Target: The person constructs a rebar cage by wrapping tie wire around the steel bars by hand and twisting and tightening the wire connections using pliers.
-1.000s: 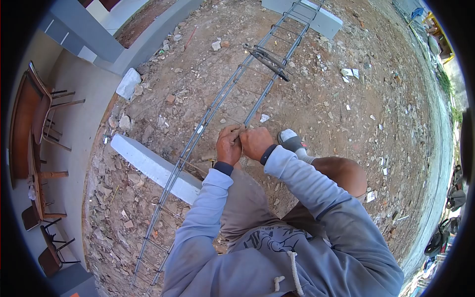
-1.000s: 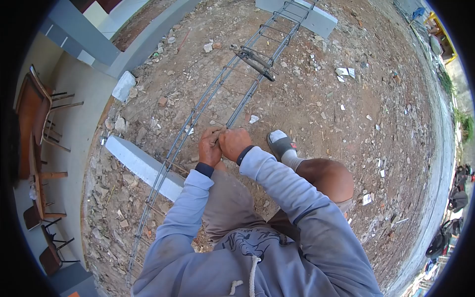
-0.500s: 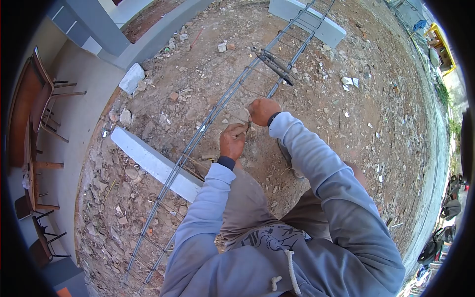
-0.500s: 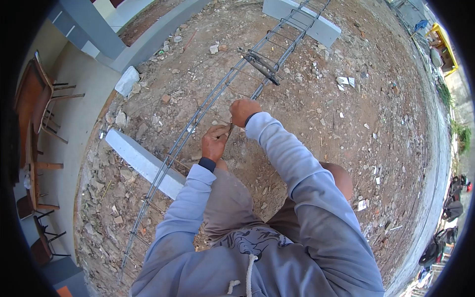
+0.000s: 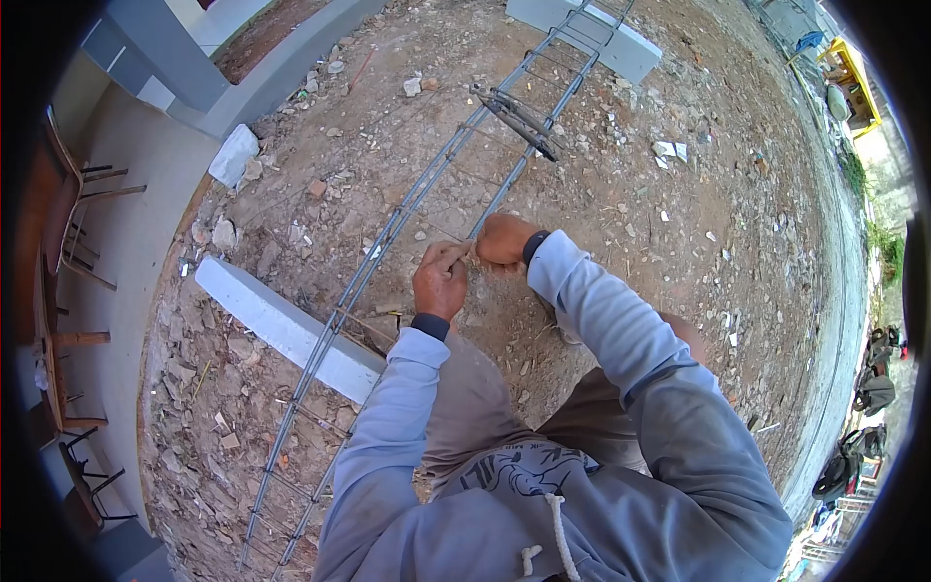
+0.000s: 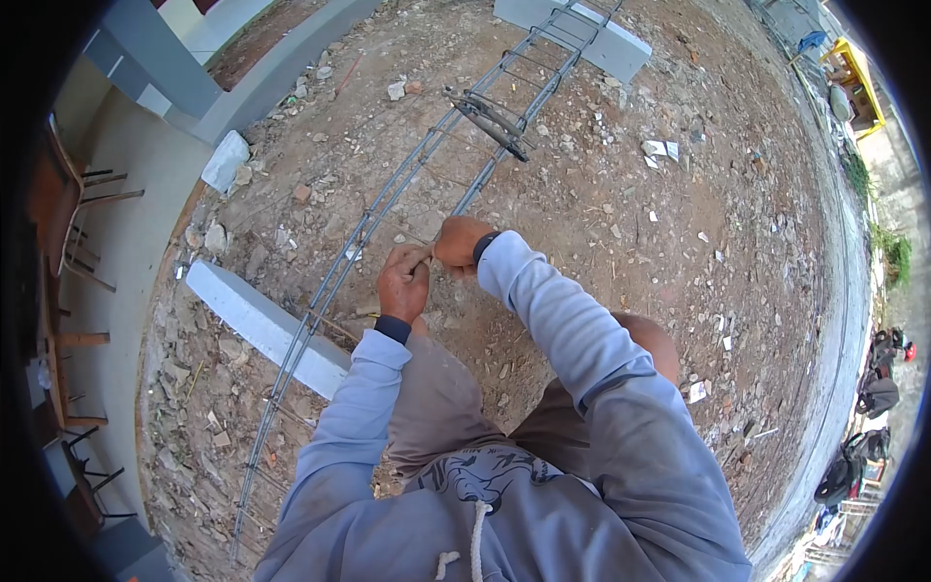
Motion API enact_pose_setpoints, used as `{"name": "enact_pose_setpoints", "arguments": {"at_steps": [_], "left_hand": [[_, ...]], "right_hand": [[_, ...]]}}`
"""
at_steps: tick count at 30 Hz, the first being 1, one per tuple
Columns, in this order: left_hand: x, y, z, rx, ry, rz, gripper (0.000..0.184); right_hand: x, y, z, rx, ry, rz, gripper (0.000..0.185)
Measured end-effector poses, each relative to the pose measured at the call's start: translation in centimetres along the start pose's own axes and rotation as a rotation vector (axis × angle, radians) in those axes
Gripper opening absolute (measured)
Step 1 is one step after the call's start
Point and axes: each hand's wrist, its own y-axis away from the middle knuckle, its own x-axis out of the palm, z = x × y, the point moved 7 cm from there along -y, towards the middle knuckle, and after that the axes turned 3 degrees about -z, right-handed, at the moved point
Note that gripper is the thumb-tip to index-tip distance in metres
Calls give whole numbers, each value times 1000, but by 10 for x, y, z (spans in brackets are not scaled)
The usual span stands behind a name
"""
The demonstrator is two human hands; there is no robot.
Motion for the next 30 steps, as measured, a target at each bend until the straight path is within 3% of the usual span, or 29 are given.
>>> {"name": "enact_pose_setpoints", "arguments": {"at_steps": [1, 3, 6, 9, 15, 18, 21, 22, 24, 25, 27, 28, 30], "left_hand": [[0, 1, 1, -5, 14, -6, 27], [0, 0, 1, -12, 38, -18, 26], [0, -1, 1, -58, 26, 10, 25], [0, -1, 5, -108, -7, 17, 26], [-1, -1, 3, -179, 22, -28, 24], [-9, 1, -5, -42, -51, -122, 22], [-21, 9, -28, 14, -2, -288, 22], [-15, 19, -30, -31, 64, -284, 23], [0, 38, -27, -133, 207, -281, 27], [10, 48, -9, -377, 404, -230, 28], [43, 68, 12, -849, 806, -108, 29], [51, 71, 14, -927, 893, -75, 29], [64, 68, 13, -1066, 1065, 13, 28]], "right_hand": [[-10, 1, -4, 110, -118, 29, 20], [-64, -23, -27, -39, 155, -572, 21], [-127, -11, -52, 9, 237, -1046, 38], [-133, -26, -71, 78, 561, -960, 45], [-132, -62, -96, 238, 512, -835, 41], [-147, -51, -78, 271, 304, -629, 32], [-157, -30, -64, 255, -164, -353, 27], [-156, -30, -73, 240, -286, -397, 21], [-157, -5, -81, 6, -580, -540, 18], [-150, 15, -77, -108, -724, -598, 17], [-140, 54, -56, -213, -635, -584, 20], [-137, 72, -46, -269, -589, -585, 22], [-116, 87, -41, -155, -659, -449, 24]]}}
